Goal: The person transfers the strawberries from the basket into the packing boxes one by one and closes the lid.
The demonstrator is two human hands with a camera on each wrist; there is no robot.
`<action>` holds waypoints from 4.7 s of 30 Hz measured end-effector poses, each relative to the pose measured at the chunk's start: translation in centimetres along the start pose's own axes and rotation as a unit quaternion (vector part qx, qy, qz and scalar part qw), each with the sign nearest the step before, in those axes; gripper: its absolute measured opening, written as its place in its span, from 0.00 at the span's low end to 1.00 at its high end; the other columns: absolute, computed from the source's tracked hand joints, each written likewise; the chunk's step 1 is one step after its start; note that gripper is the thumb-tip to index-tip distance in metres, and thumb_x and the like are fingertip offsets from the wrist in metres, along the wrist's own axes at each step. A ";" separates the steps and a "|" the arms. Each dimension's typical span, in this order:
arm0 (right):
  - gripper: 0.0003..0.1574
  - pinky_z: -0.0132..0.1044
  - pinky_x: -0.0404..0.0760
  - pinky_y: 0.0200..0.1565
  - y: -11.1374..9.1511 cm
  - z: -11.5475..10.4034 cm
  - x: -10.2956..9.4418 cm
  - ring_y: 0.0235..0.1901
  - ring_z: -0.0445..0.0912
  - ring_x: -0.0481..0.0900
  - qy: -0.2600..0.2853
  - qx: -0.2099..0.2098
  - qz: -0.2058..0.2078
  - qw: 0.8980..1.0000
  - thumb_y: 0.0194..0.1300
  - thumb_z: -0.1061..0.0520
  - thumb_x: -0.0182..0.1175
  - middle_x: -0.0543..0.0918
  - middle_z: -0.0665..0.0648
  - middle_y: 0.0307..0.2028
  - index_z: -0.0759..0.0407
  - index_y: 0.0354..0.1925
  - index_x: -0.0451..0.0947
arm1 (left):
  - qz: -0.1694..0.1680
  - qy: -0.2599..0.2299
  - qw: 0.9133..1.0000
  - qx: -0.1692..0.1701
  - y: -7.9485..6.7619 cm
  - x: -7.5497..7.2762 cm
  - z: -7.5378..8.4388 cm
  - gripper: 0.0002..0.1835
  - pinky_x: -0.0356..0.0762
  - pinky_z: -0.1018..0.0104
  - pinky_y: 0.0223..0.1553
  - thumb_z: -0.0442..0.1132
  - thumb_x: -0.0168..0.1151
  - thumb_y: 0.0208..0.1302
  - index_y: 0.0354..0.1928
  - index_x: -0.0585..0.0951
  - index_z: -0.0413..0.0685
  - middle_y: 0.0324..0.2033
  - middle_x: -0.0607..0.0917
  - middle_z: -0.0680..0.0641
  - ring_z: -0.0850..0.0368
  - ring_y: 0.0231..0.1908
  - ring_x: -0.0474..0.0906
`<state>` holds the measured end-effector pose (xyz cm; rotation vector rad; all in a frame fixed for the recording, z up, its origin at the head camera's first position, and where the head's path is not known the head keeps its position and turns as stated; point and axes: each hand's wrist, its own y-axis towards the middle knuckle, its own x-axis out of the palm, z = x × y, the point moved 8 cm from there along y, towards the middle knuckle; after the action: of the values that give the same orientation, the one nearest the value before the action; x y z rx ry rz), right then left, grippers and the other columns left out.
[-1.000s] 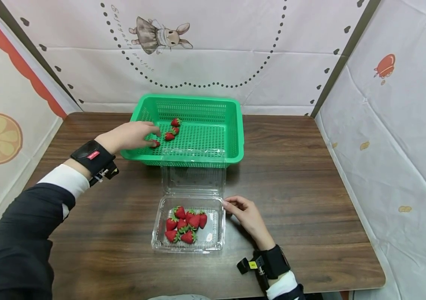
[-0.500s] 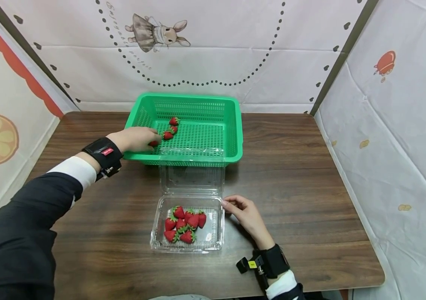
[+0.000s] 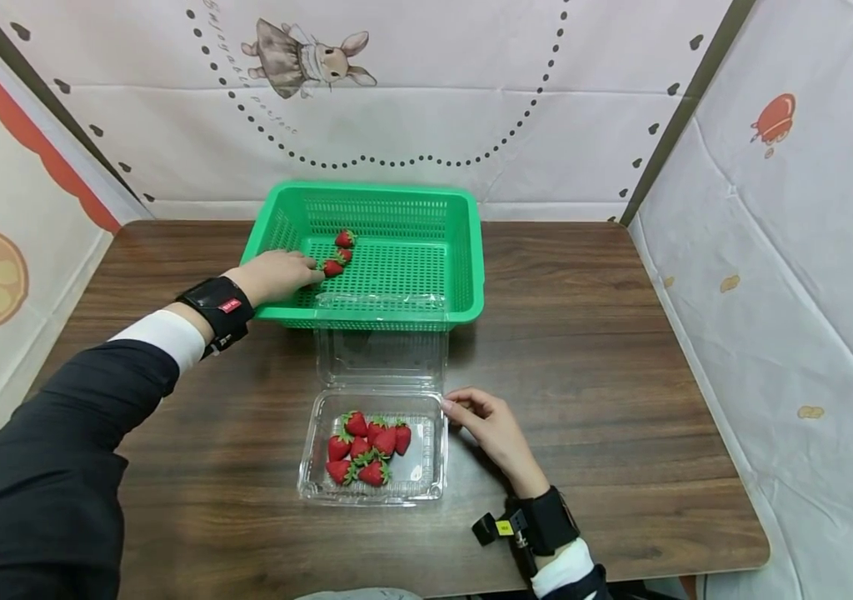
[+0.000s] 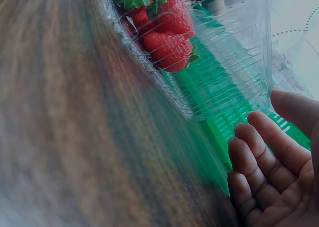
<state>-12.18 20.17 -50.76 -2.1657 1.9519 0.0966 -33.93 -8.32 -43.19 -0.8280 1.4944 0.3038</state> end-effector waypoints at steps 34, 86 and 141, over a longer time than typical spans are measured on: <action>0.18 0.37 0.79 0.43 -0.1 -0.2 -0.1 0.38 0.48 0.82 -0.003 0.001 0.000 1.000 0.69 0.50 0.66 0.86 0.55 0.38 0.62 0.49 0.83 | 0.023 -0.068 0.997 -0.022 -0.9 -2.1 -1.4 0.25 0.74 0.42 0.57 0.20 0.58 0.64 0.61 0.80 0.46 0.59 0.79 0.34 0.34 0.59 0.75; 0.18 0.37 0.80 0.45 -0.3 -0.3 0.2 0.38 0.45 0.82 0.000 0.000 -0.002 1.000 0.70 0.52 0.65 0.86 0.55 0.39 0.65 0.49 0.83 | 0.290 -0.050 0.953 0.077 -8.2 -16.9 4.6 0.11 0.79 0.52 0.46 0.22 0.57 0.67 0.46 0.81 0.41 0.43 0.83 0.42 0.45 0.46 0.80; 0.20 0.39 0.79 0.44 0.0 -0.4 0.3 0.40 0.48 0.81 -0.006 0.013 -0.014 1.000 0.71 0.47 0.64 0.86 0.54 0.40 0.60 0.51 0.83 | 0.156 -0.030 0.940 0.303 -6.9 -7.4 25.6 0.21 0.78 0.66 0.51 0.35 0.67 0.66 0.60 0.81 0.54 0.50 0.84 0.52 0.59 0.50 0.79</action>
<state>-12.13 19.79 -50.45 -2.1707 1.9037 0.0797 -10.90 5.66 -37.47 -0.0875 1.5379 0.0840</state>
